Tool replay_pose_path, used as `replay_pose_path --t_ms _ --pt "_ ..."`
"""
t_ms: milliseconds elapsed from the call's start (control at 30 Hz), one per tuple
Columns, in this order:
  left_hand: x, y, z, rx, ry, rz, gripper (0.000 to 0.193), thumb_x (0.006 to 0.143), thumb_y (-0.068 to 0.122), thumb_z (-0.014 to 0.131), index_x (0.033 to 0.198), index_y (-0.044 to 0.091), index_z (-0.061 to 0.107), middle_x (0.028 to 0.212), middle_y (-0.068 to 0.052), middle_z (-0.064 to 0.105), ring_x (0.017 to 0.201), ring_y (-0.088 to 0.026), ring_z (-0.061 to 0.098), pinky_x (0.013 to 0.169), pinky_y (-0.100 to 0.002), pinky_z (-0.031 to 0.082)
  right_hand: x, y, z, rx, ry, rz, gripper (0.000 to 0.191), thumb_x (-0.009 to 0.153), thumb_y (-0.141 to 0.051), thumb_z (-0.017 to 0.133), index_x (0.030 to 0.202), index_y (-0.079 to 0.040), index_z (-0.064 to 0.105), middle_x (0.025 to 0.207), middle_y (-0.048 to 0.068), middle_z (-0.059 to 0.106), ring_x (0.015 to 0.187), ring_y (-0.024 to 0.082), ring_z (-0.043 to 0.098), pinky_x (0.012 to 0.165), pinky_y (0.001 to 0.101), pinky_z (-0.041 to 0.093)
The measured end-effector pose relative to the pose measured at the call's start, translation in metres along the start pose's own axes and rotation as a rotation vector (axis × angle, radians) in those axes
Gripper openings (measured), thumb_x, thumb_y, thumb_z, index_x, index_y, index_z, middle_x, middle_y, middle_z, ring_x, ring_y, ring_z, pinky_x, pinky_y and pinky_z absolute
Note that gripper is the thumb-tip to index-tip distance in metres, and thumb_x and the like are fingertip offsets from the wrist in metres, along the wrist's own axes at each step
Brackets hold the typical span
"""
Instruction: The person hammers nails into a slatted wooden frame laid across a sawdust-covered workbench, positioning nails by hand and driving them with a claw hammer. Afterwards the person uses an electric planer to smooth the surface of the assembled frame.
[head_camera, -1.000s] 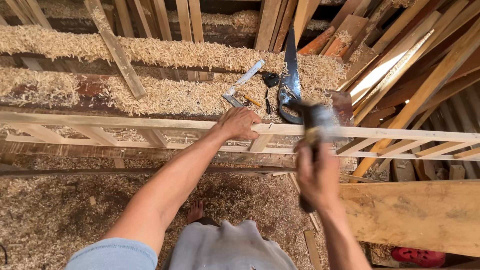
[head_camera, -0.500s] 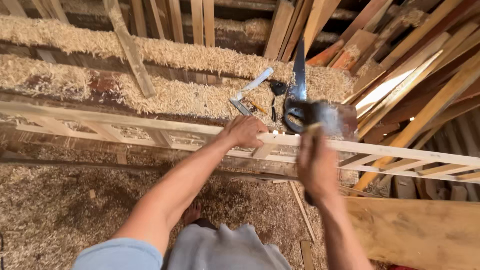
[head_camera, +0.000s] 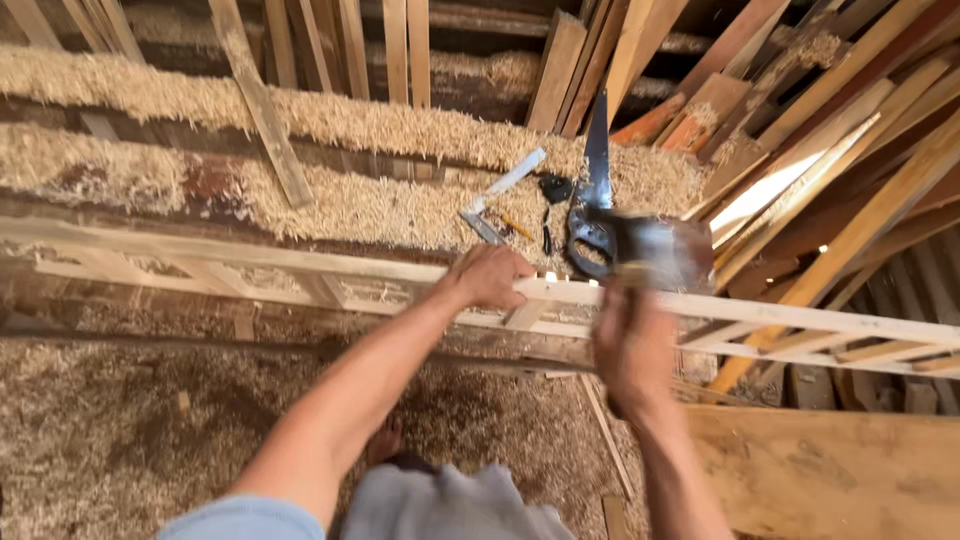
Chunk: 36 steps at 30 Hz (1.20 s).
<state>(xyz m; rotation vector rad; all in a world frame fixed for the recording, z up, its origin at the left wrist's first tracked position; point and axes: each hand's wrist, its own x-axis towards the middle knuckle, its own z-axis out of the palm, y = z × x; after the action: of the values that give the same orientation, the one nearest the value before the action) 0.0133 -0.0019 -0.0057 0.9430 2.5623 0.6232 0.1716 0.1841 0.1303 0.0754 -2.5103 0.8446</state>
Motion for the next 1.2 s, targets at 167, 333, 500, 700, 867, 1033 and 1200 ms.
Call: replay_pose_path --t_ms 167,333,500,700,867,1033,1200 --pt "0.011 -0.017 0.012 0.144 0.056 0.059 0.03 0.075 0.032 0.075 0.064 0.021 0.049 0.059 0.009 0.035 0.054 -0.011 0.033 0.048 -0.032 0.031 -0.018 0.014 0.001 -0.06 0.044 -0.106 0.032 0.118 -0.023 0.038 0.101 -0.003 0.055 0.076 0.013 0.057 0.068 0.025 0.055 0.058 0.0372 0.045" --pt "0.013 -0.015 0.0 0.017 0.149 0.127 0.041 0.064 0.034 0.09 0.101 0.021 0.078 0.071 0.0 0.057 0.068 -0.016 0.053 0.058 -0.037 0.041 -0.01 0.004 0.035 -0.112 -0.416 0.489 0.037 0.108 -0.033 0.04 0.122 -0.001 0.051 0.065 0.022 0.066 0.05 0.036 0.061 0.045 0.0517 0.05" --pt "0.002 0.002 -0.016 -0.059 -0.107 -0.077 0.032 0.075 0.034 0.083 0.103 0.02 0.078 0.088 -0.003 0.069 0.082 -0.017 0.064 0.077 -0.035 0.055 -0.007 0.002 0.011 0.039 -0.01 0.146 0.03 0.109 -0.03 0.045 0.105 -0.002 0.055 0.069 0.017 0.069 0.059 0.032 0.072 0.054 0.0499 0.056" --pt "-0.008 0.012 -0.026 -0.126 -0.103 -0.071 0.044 0.066 0.039 0.089 0.102 0.016 0.077 0.083 -0.003 0.07 0.074 -0.016 0.061 0.072 -0.033 0.053 -0.005 0.021 0.045 -0.1 -0.588 0.637 0.025 0.107 -0.03 0.04 0.112 -0.006 0.044 0.07 0.025 0.068 0.059 0.042 0.066 0.053 0.0578 0.056" --pt "-0.001 0.005 -0.027 -0.507 0.086 -0.097 0.029 0.088 0.038 0.071 0.095 0.01 0.074 0.086 -0.002 0.066 0.072 -0.012 0.059 0.07 -0.032 0.051 0.011 0.043 0.068 -0.002 -0.143 0.359 0.031 0.097 -0.026 0.068 0.101 0.003 0.057 0.075 0.016 0.065 0.063 0.027 0.063 0.061 0.0471 0.052" --pt "0.001 -0.004 -0.023 -0.606 0.284 -0.217 0.027 0.106 0.019 0.04 0.112 0.009 0.064 0.088 -0.009 0.061 0.067 -0.014 0.054 0.068 -0.038 0.05 0.034 0.035 0.078 0.229 -0.171 0.43 0.021 0.088 -0.012 0.076 0.102 -0.003 0.064 0.083 0.009 0.069 0.067 0.017 0.062 0.064 0.0374 0.055" --pt "-0.004 -0.001 -0.029 -0.827 0.262 -0.176 0.042 0.1 0.027 0.041 0.14 0.017 0.046 0.123 -0.011 0.064 0.084 -0.021 0.066 0.083 -0.044 0.057 0.051 0.001 0.092 0.389 -0.211 0.623 0.023 0.087 -0.01 0.074 0.106 -0.008 0.06 0.09 0.007 0.075 0.059 0.018 0.062 0.053 0.0351 0.054"
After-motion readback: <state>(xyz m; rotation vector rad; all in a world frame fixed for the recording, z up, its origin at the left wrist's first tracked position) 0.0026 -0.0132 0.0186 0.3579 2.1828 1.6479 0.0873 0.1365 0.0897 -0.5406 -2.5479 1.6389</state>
